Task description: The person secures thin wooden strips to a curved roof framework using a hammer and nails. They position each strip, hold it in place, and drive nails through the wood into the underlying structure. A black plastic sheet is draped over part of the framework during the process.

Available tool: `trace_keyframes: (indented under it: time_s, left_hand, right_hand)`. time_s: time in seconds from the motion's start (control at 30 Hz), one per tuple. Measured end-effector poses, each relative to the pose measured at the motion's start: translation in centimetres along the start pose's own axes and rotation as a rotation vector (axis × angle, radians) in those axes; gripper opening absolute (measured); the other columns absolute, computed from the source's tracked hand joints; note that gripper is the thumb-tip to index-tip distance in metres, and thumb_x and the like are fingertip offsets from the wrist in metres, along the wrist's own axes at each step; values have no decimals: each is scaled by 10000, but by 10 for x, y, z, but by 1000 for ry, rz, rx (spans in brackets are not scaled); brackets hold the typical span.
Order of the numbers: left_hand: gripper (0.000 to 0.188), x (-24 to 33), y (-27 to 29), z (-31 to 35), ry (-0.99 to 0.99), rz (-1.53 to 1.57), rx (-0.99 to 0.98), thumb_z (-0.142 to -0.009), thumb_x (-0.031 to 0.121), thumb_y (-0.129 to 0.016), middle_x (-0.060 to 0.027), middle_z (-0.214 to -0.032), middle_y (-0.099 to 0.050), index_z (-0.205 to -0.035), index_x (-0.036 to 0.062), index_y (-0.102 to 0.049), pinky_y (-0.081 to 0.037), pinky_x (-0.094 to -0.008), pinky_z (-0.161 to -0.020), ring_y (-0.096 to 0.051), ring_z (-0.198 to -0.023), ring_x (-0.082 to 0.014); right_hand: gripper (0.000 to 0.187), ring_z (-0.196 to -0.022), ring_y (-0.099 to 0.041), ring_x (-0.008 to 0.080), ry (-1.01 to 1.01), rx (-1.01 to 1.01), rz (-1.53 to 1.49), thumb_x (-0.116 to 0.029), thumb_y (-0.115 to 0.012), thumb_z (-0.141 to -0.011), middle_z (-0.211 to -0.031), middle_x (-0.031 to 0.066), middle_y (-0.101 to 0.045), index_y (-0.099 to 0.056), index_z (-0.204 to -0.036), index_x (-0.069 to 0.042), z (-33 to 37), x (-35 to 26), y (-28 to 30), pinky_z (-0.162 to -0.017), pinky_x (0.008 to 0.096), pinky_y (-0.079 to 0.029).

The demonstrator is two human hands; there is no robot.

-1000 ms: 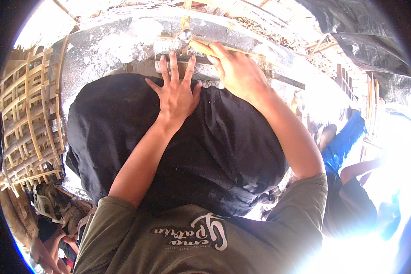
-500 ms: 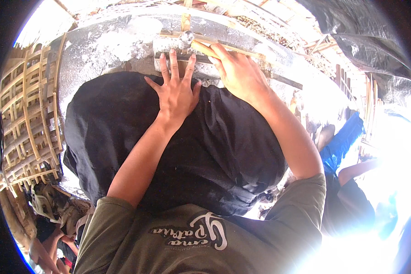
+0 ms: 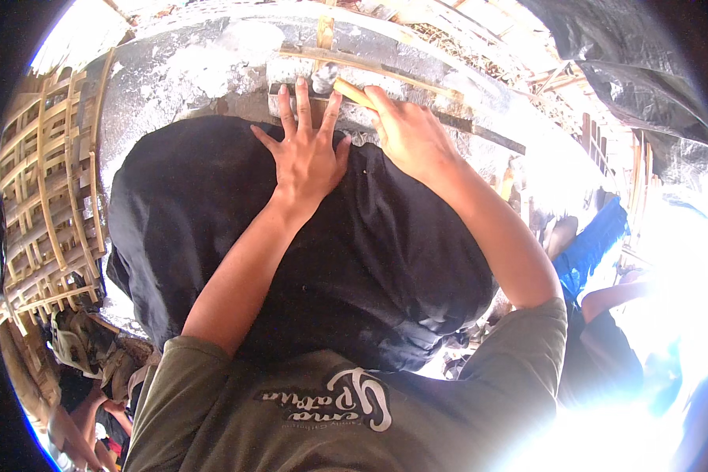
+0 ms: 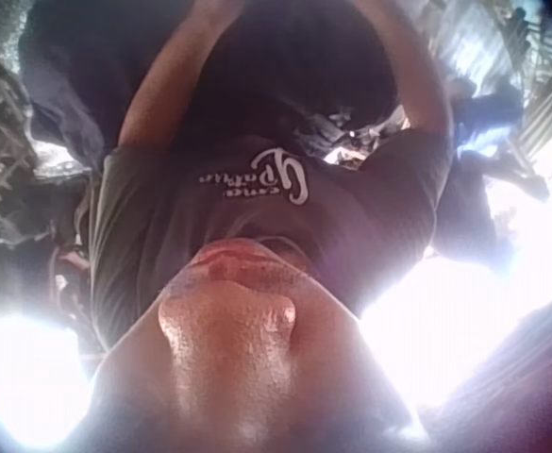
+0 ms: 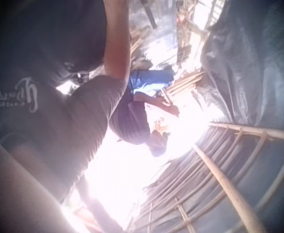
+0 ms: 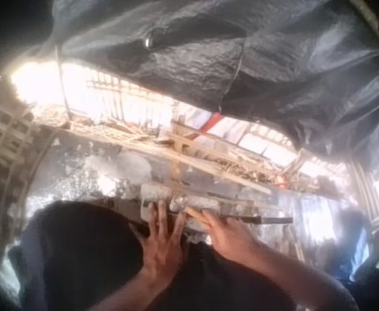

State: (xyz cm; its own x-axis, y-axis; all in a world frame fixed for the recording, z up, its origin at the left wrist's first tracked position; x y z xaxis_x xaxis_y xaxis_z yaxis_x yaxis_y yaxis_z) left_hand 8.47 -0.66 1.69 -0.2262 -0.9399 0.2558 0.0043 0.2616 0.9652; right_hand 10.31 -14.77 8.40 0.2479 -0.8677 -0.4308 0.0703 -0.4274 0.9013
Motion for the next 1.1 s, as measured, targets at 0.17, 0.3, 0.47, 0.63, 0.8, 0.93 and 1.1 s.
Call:
trace_keyframes:
  time_s: [0.17,0.3,0.47,0.63,0.8,0.93,1.1]
  left_hand:
    - [689,0,2,-1,-18,-12,25,-958,452,-633,-213,-1663,-186,-1577,301,-373,-272,-874,-1006,-155,-1532,-466]
    - [692,1,2,-1,-34,-52,33,-954,446,-641,-230,-1655,-192,-1575,287,-378,-298,-877,-984,-172,-1523,-481]
    - [682,-1,2,-1,0,-31,4,-964,447,-609,-196,-1677,-173,-1584,313,-358,-258,-857,-1033,-135,-1549,-435]
    - [690,3,2,-2,-10,-19,1,-956,447,-623,-193,-1678,-176,-1582,323,-361,-255,-859,-1032,-139,-1547,-435]
    - [697,0,0,-3,-20,-4,46,-951,439,-646,-229,-1658,-185,-1579,313,-370,-277,-878,-999,-184,-1518,-484]
    - [704,0,-2,-1,-5,-6,8,-956,423,-641,-203,-1676,-161,-1588,318,-351,-250,-870,-1023,-143,-1538,-452]
    - [700,0,-3,-1,-5,-3,-7,-965,412,-632,-198,-1683,-147,-1594,312,-340,-237,-866,-1034,-123,-1547,-437]
  right_hand:
    - [305,-843,-667,503,-12,42,-150,-135,-570,-1018,-919,281,-683,-525,-1317,-92,1,-5,7,-674,553,-528]
    - [277,-854,-668,499,23,-29,-18,-123,-554,-1024,-905,283,-672,-528,-1296,-79,2,-2,-8,-666,530,-527]
    - [320,-857,-673,498,1,-48,-80,-101,-576,-1001,-947,302,-674,-530,-1313,-51,-1,-3,-10,-685,535,-547]
    - [292,-784,-668,495,139,153,-112,-132,-567,-1015,-886,298,-668,-537,-1288,-34,7,-4,0,-660,550,-530]
    - [212,-768,-677,460,2,104,-112,-152,-534,-1059,-819,247,-657,-540,-1245,-52,-9,5,16,-634,485,-503]
    - [207,-746,-666,456,27,36,-52,-151,-542,-1055,-787,241,-646,-541,-1234,-48,-18,-11,24,-628,490,-496]
    - [203,-699,-644,457,113,-48,11,-138,-551,-1046,-743,245,-624,-535,-1232,-58,-35,-33,18,-593,498,-464]
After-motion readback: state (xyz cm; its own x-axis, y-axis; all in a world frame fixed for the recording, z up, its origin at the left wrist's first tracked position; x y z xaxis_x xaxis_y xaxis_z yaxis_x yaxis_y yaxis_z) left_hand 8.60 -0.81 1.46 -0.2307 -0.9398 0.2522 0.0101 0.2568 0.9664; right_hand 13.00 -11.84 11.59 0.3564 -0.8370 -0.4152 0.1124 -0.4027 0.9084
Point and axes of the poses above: each hand's wrist, its own z-axis away from the middle knuckle, its own y-axis out of the back of the hand, x = y × z, the point moved 8 cm from there along -z, towards the middle knuckle
